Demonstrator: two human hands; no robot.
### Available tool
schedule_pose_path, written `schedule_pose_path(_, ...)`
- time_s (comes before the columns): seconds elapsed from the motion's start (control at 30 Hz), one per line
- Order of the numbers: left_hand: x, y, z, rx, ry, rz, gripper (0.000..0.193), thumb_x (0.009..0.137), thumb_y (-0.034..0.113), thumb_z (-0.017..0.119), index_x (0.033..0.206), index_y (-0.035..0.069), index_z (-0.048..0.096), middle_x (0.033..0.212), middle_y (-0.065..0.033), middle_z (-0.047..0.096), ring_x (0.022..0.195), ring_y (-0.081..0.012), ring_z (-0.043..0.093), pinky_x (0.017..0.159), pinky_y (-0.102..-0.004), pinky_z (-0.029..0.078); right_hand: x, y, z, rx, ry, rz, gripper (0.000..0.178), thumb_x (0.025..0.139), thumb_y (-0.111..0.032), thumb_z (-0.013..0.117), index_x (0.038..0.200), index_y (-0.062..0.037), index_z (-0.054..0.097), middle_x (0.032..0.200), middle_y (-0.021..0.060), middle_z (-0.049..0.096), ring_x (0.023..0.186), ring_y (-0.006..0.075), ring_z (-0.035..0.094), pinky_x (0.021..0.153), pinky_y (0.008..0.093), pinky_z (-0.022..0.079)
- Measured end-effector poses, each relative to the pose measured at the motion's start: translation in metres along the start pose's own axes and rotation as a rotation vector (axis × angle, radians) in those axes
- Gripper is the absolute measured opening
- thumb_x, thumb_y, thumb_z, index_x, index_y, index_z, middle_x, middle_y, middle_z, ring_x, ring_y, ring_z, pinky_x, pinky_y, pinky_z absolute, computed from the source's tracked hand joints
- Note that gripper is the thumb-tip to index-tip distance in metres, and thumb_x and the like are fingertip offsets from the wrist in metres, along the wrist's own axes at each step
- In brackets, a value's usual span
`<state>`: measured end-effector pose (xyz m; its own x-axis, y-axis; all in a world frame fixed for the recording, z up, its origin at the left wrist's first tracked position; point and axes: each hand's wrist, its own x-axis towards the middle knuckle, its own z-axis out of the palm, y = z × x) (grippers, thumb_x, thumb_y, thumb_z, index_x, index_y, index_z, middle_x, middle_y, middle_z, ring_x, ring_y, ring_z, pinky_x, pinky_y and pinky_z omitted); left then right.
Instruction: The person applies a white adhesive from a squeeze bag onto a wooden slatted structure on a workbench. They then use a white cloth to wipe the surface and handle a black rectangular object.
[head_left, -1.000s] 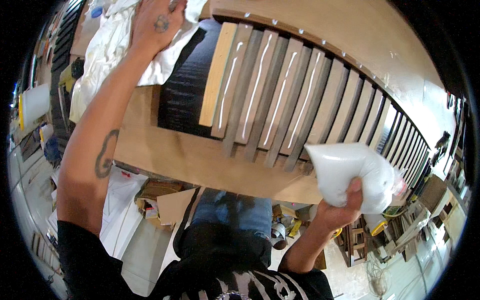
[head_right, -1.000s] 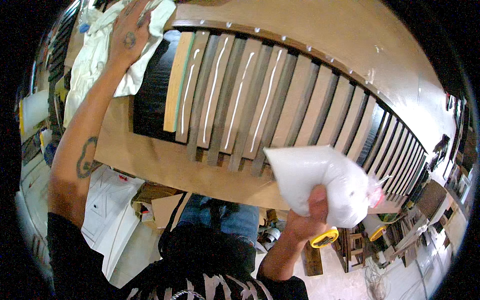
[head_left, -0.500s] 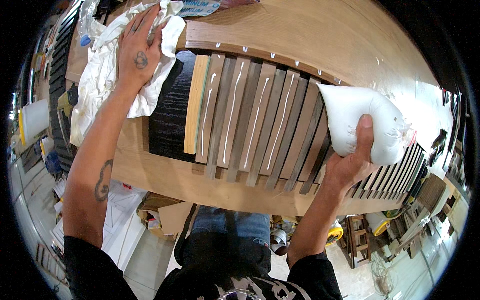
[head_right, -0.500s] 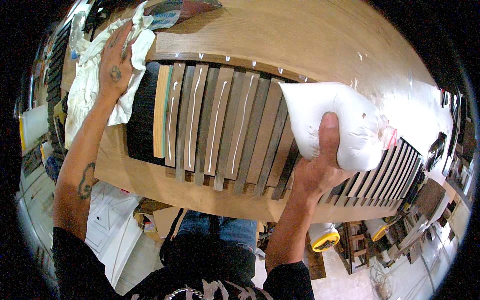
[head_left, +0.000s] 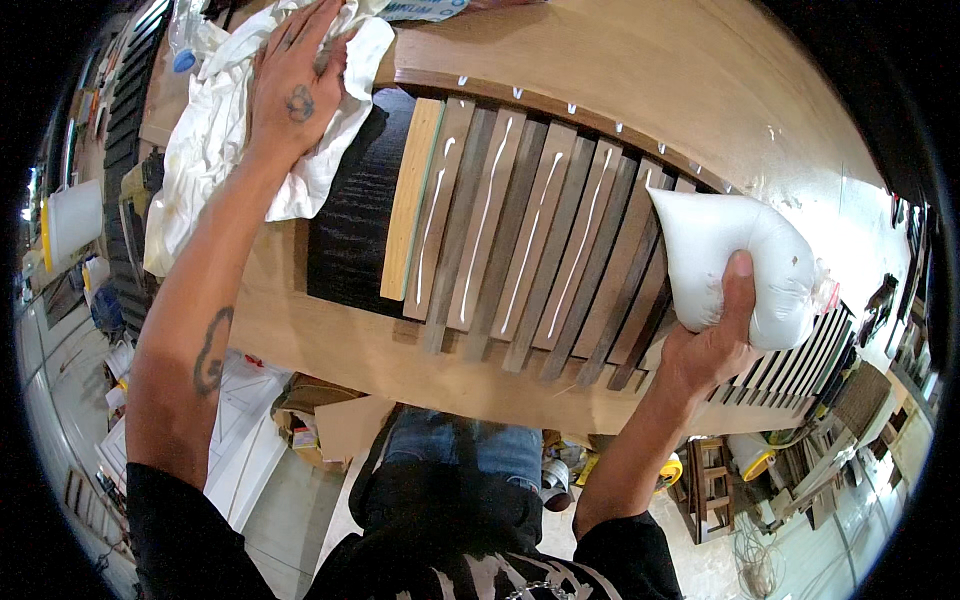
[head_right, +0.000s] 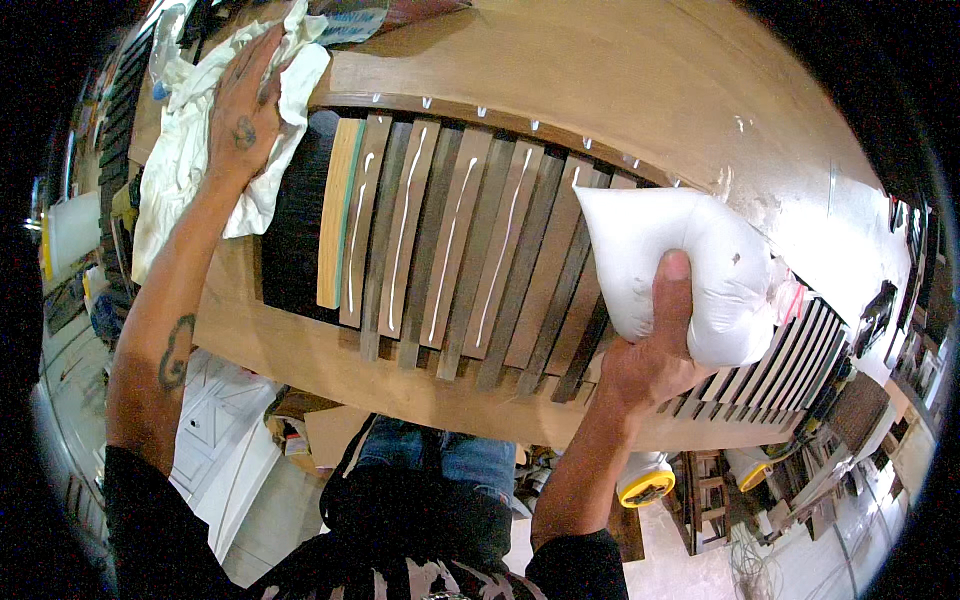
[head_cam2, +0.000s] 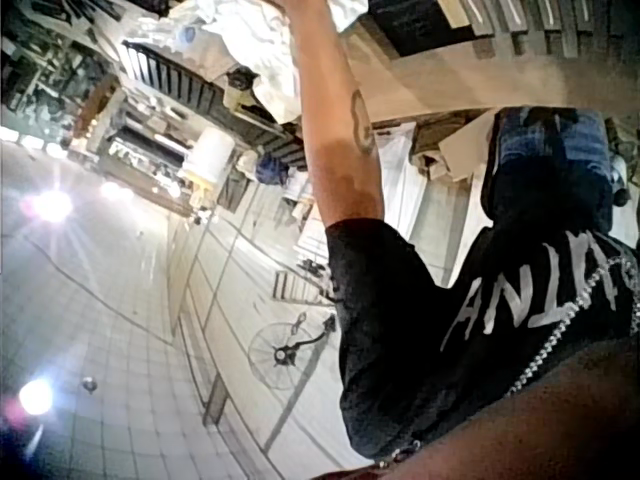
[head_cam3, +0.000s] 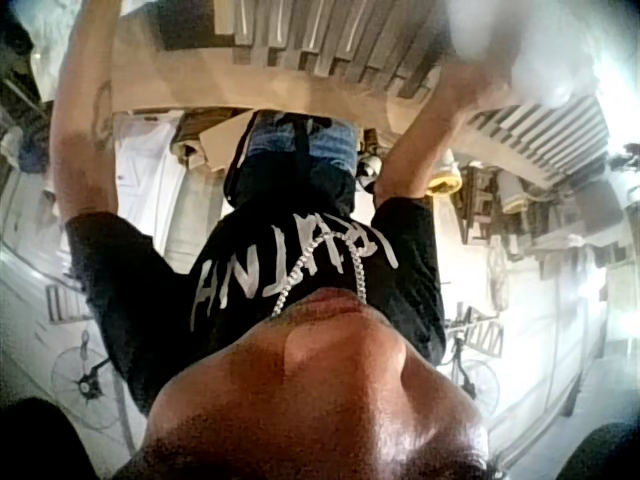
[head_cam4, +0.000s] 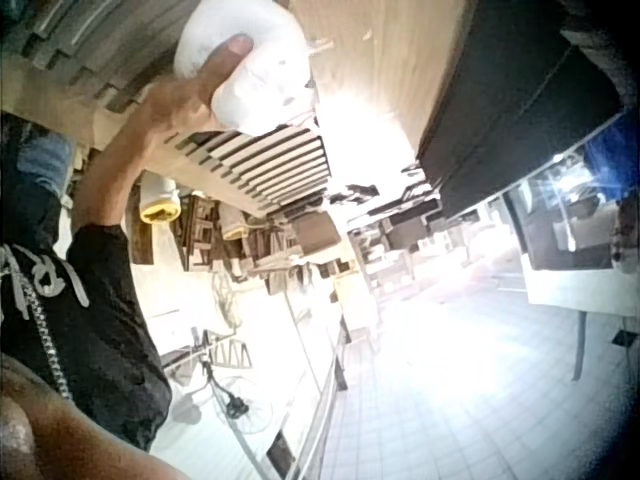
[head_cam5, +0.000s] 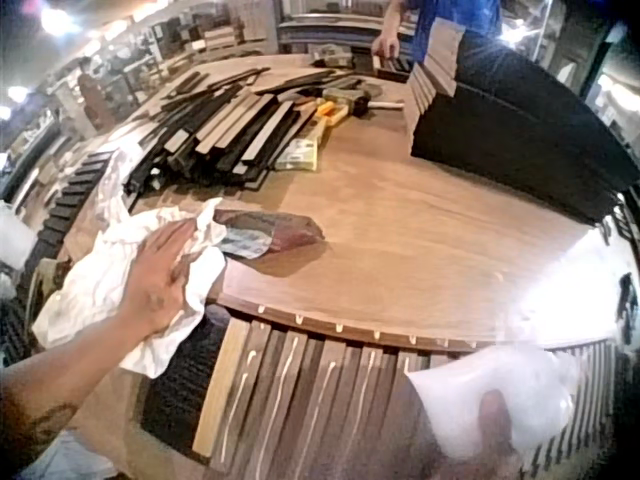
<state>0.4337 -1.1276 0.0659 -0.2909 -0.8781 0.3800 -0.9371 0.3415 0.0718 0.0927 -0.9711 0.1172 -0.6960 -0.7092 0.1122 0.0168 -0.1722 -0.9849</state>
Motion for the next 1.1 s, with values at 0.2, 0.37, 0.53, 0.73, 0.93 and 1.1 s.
schedule_pose_path(0.2,-0.001,-0.003,0.002,-0.008,0.036,0.034,0.048,0.088,0.013,0.051,0.134,0.02,0.042,0.133,-0.0032,0.046,0.124,-0.0261,0.041,0.104,-0.0401,0.03,-0.011,-0.006,-0.009,-0.163,0.105,0.117,0.048,0.077,-0.006,0.066,0.121,0.0001,0.048,0.107,0.0139,0.059,0.093,0.0235,0.061,0.076,0.0368,0.057)
schedule_pose_path(0.37,-0.004,-0.007,0.007,0.074,0.052,0.026,0.045,0.089,0.017,0.05,0.134,0.023,0.043,0.134,-0.0033,0.046,0.124,-0.0268,0.041,0.105,-0.0405,0.029,-0.027,-0.011,-0.022,-0.171,0.115,0.164,0.05,0.077,-0.006,0.066,0.123,-0.0004,0.047,0.11,0.0142,0.058,0.096,0.0242,0.061,0.079,0.0393,0.056)
schedule_pose_path(0.53,0.002,0.015,-0.009,-0.041,0.019,-0.035,0.043,0.084,0.009,0.051,0.126,0.01,0.046,0.126,-0.0131,0.049,0.118,-0.0324,0.044,0.101,-0.0396,0.034,-0.04,-0.011,-0.032,-0.15,0.152,0.153,0.051,0.075,-0.004,0.066,0.122,-0.0007,0.047,0.111,0.0138,0.058,0.097,0.0244,0.06,0.08,0.0398,0.055)
schedule_pose_path(0.73,0.003,0.021,-0.016,-0.117,0.028,-0.075,0.043,0.081,0.002,0.05,0.124,0.005,0.048,0.123,-0.0176,0.05,0.115,-0.035,0.045,0.099,-0.0384,0.036,-0.058,-0.015,-0.049,-0.16,0.164,0.162,0.054,0.074,-0.006,0.067,0.124,-0.002,0.046,0.112,0.0133,0.057,0.097,0.0246,0.06,0.08,0.0402,0.055)
schedule_pose_path(0.93,0.002,0.021,-0.015,-0.147,0.017,-0.091,0.042,0.082,0.003,0.05,0.124,0.006,0.048,0.122,-0.0178,0.05,0.116,-0.035,0.045,0.098,-0.038,0.036,-0.078,-0.022,-0.062,-0.093,0.153,0.198,0.052,0.073,0.0,0.066,0.122,-0.0014,0.048,0.112,0.0132,0.057,0.098,0.0259,0.059,0.083,0.0421,0.053)
schedule_pose_path(1.1,0.0,0.017,-0.012,-0.12,0.025,-0.072,0.043,0.082,0.002,0.051,0.125,0.007,0.048,0.123,-0.0175,0.05,0.116,-0.0345,0.045,0.098,-0.0376,0.037,-0.09,-0.024,-0.076,-0.09,0.147,0.2,0.051,0.072,0.002,0.065,0.121,-0.0007,0.05,0.111,0.0129,0.057,0.096,0.0259,0.059,0.083,0.0422,0.052)
